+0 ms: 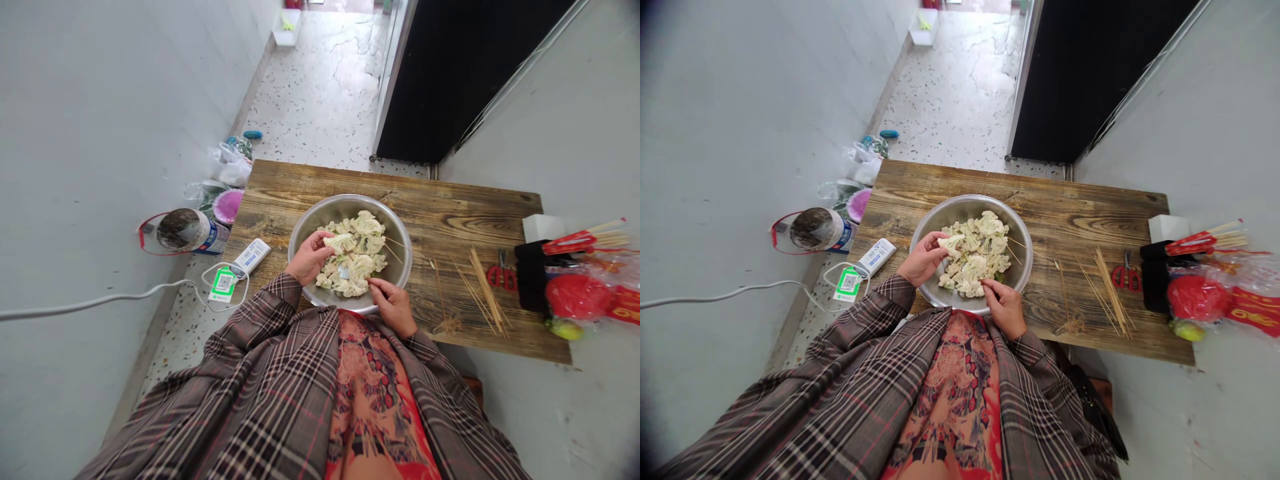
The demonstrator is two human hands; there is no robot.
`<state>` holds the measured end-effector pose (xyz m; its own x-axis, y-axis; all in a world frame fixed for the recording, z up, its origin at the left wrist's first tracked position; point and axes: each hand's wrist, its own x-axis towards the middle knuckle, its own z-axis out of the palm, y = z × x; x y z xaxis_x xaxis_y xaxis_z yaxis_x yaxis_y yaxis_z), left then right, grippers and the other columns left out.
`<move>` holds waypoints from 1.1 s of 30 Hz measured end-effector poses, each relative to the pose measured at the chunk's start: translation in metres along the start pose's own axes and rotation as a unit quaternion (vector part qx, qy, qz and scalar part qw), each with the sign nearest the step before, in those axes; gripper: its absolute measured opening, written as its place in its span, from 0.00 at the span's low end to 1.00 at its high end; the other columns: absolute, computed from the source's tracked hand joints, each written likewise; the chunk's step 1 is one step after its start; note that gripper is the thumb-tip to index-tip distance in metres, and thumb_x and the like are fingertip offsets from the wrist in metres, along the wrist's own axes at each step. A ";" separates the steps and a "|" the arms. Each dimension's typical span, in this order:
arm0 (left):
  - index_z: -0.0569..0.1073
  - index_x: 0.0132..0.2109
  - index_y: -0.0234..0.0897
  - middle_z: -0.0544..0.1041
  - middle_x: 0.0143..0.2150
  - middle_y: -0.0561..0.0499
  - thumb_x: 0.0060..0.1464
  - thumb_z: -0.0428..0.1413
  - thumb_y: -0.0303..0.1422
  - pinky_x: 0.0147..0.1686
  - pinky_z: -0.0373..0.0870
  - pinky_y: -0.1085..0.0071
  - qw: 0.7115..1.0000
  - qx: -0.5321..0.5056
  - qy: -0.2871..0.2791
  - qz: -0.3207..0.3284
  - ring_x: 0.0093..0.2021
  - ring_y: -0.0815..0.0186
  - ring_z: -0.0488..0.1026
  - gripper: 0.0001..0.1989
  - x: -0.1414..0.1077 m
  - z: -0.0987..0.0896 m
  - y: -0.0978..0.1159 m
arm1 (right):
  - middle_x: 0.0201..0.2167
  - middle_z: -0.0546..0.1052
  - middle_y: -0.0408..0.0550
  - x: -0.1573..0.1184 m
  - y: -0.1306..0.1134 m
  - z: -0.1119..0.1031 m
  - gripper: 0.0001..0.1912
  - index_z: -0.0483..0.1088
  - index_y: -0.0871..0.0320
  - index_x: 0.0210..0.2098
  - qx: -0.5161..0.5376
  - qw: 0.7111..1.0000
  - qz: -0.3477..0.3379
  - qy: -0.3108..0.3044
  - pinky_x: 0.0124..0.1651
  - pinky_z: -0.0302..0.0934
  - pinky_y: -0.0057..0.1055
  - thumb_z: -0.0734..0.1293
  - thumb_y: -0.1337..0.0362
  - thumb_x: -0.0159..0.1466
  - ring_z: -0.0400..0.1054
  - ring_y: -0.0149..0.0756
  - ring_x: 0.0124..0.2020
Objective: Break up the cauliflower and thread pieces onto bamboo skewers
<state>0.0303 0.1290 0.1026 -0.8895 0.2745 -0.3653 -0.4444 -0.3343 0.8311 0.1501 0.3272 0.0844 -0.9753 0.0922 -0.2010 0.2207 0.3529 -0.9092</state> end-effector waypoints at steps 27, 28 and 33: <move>0.70 0.40 0.35 0.74 0.36 0.52 0.40 0.64 0.28 0.40 0.68 0.71 1.000 0.010 0.015 -0.004 0.37 0.70 0.71 0.17 -0.003 0.004 -0.007 | 0.21 0.75 0.45 0.007 0.005 0.010 0.17 0.77 0.60 0.41 0.010 1.000 -0.017 0.020 0.28 0.62 0.28 0.61 0.56 0.63 0.67 0.33 0.22; 0.69 0.41 0.36 0.74 0.37 0.52 0.42 0.64 0.30 0.41 0.69 0.69 1.000 -0.007 0.012 -0.015 0.37 0.69 0.72 0.17 -0.004 0.006 -0.007 | 0.20 0.75 0.44 0.007 0.005 0.010 0.17 0.77 0.60 0.41 0.011 1.000 -0.018 0.017 0.28 0.61 0.28 0.61 0.56 0.63 0.66 0.32 0.21; 0.64 0.43 0.38 0.73 0.37 0.52 0.46 0.63 0.35 0.37 0.73 0.67 1.000 0.005 0.018 -0.004 0.37 0.67 0.74 0.19 -0.006 0.017 -0.005 | 0.21 0.75 0.44 0.005 0.002 0.011 0.17 0.77 0.60 0.41 0.005 0.999 -0.024 0.022 0.29 0.62 0.28 0.61 0.56 0.63 0.67 0.32 0.22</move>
<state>0.0401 0.1439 0.1077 -0.8896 0.2448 -0.3856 -0.4499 -0.3236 0.8324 0.1450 0.3181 0.0772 -0.9833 0.1153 -0.1407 0.1727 0.3491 -0.9210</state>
